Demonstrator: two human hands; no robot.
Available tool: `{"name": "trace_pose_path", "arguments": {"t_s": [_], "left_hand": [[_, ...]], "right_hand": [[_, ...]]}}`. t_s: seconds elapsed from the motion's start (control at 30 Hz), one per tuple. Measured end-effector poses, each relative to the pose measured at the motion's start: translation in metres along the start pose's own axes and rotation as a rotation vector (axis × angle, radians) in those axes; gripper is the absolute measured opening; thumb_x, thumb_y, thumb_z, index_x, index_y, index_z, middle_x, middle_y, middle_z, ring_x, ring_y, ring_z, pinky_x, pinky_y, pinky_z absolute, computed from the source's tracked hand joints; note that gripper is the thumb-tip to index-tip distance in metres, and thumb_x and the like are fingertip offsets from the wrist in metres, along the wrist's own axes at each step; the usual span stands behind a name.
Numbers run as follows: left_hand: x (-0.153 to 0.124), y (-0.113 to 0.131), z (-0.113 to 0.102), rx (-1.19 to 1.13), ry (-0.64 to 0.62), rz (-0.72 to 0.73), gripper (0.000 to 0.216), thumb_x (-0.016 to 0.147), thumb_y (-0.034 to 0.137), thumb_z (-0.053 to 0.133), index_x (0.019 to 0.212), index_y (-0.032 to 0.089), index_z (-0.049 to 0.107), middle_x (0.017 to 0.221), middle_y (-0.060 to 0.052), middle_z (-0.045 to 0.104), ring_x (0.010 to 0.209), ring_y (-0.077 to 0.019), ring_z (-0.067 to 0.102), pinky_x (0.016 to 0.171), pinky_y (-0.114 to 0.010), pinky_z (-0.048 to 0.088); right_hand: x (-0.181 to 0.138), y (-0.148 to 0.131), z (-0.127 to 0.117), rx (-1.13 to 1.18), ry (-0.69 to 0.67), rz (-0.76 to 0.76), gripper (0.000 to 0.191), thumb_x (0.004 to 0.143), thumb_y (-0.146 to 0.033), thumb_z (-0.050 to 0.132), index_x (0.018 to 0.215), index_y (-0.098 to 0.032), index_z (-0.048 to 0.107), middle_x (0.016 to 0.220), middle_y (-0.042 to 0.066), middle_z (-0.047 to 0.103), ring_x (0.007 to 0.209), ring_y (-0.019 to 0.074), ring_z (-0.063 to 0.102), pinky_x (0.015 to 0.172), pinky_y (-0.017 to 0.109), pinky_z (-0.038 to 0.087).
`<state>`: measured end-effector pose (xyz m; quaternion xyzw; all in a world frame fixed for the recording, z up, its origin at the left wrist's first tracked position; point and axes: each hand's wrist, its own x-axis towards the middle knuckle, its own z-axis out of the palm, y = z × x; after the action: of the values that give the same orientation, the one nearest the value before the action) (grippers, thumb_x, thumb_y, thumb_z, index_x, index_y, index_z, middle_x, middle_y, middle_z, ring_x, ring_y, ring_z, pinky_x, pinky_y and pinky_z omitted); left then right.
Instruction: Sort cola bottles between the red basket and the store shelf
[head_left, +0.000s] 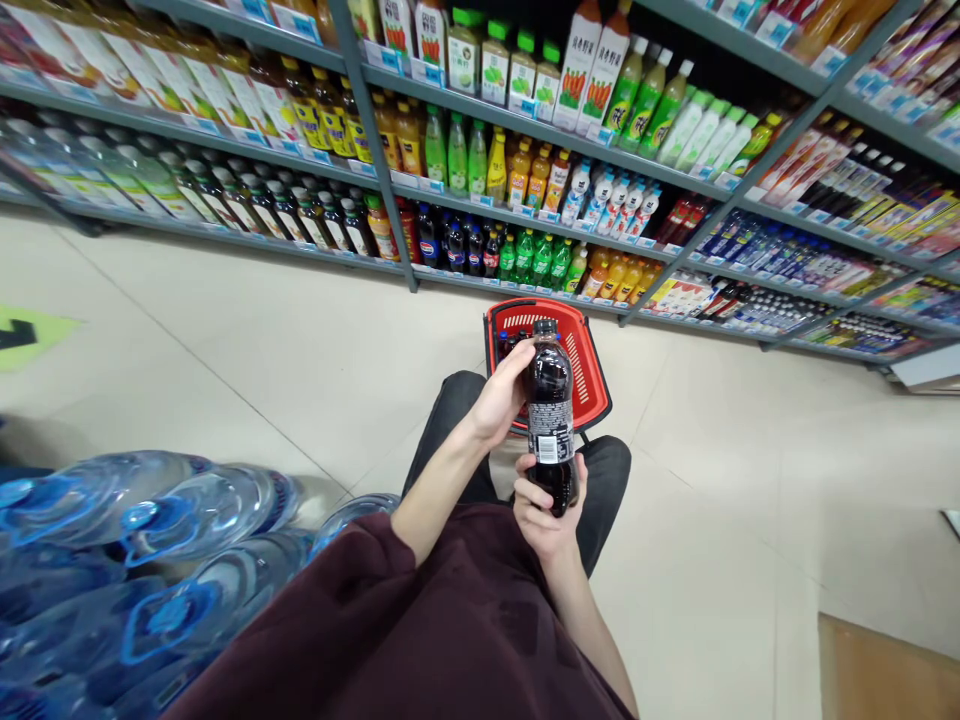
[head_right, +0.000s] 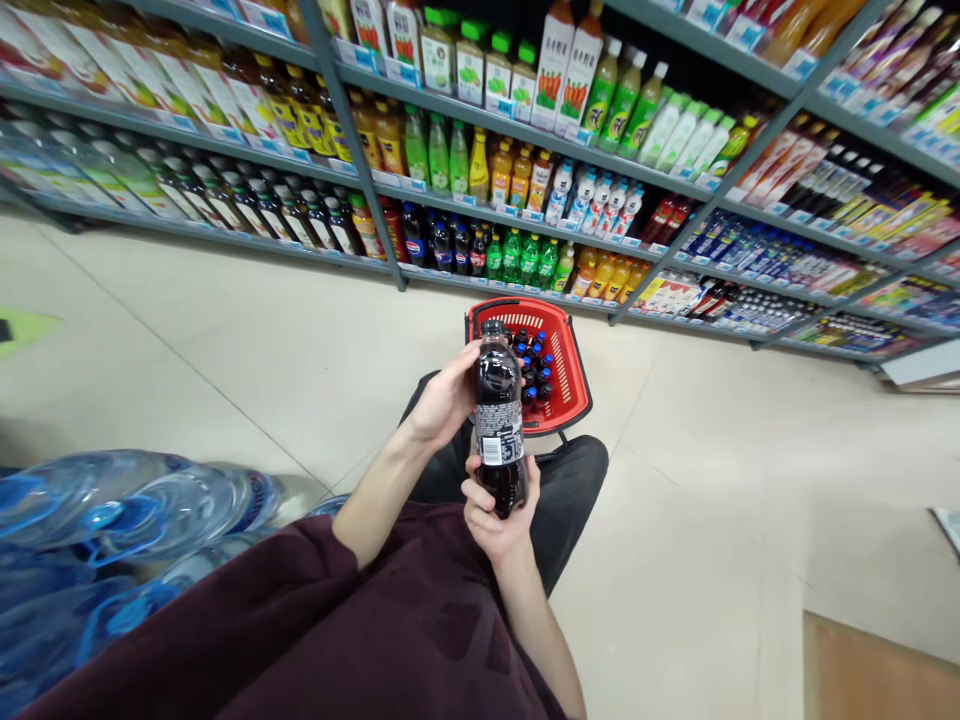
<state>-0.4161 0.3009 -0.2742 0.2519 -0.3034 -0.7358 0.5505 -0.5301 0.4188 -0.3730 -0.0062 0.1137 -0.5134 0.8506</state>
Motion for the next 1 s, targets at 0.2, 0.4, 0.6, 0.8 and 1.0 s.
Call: {"name": "trace_pose_path", "arguments": {"t_s": [0.2, 0.4, 0.6, 0.8, 1.0], "left_hand": [[-0.001, 0.002, 0.000, -0.023, 0.021, -0.049, 0.037, 0.092, 0.046, 0.065, 0.118, 0.020, 0.063, 0.119, -0.008, 0.074, 0.112, -0.0281, 0.069, 0.097, -0.042, 0.058], [-0.001, 0.003, 0.000, -0.030, -0.001, -0.042, 0.045, 0.092, 0.049, 0.063, 0.125, 0.018, 0.058, 0.112, -0.010, 0.076, 0.101, -0.0295, 0.074, 0.086, -0.043, 0.061], [0.000, 0.001, 0.000, -0.027, -0.012, -0.027, 0.050, 0.093, 0.053, 0.062, 0.128, 0.017, 0.057, 0.110, -0.011, 0.077, 0.097, -0.0296, 0.075, 0.082, -0.042, 0.062], [0.001, -0.001, -0.001, -0.005, -0.015, 0.019, 0.053, 0.092, 0.057, 0.065, 0.125, 0.016, 0.059, 0.108, -0.011, 0.077, 0.096, -0.0279, 0.074, 0.081, -0.039, 0.061], [0.002, -0.002, -0.006, 0.067, 0.003, 0.139, 0.049, 0.093, 0.056, 0.066, 0.119, 0.015, 0.064, 0.111, -0.010, 0.076, 0.103, -0.0242, 0.072, 0.089, -0.034, 0.058]], "right_hand": [[0.000, 0.000, 0.006, -0.127, 0.034, -0.035, 0.064, 0.086, -0.074, 0.060, 0.108, -0.014, 0.063, 0.099, 0.007, 0.066, 0.058, 0.0049, 0.015, 0.030, 0.009, 0.009], [0.000, 0.000, 0.008, -0.190, 0.054, -0.074, 0.063, 0.088, -0.073, 0.057, 0.113, -0.016, 0.066, 0.101, 0.008, 0.066, 0.058, 0.0054, 0.019, 0.031, 0.010, 0.010], [-0.002, 0.000, 0.012, -0.242, 0.082, -0.105, 0.060, 0.086, -0.071, 0.058, 0.113, -0.018, 0.067, 0.103, 0.009, 0.066, 0.058, 0.0055, 0.022, 0.032, 0.011, 0.014], [-0.003, 0.004, 0.016, -0.365, 0.135, -0.155, 0.062, 0.082, -0.072, 0.062, 0.110, -0.017, 0.067, 0.107, 0.012, 0.068, 0.060, 0.0065, 0.036, 0.036, 0.014, 0.027], [0.001, 0.013, 0.018, -0.501, 0.158, -0.322, 0.070, 0.076, -0.060, 0.077, 0.132, -0.026, 0.054, 0.112, 0.011, 0.070, 0.068, 0.0144, 0.062, 0.041, 0.019, 0.041]]}}
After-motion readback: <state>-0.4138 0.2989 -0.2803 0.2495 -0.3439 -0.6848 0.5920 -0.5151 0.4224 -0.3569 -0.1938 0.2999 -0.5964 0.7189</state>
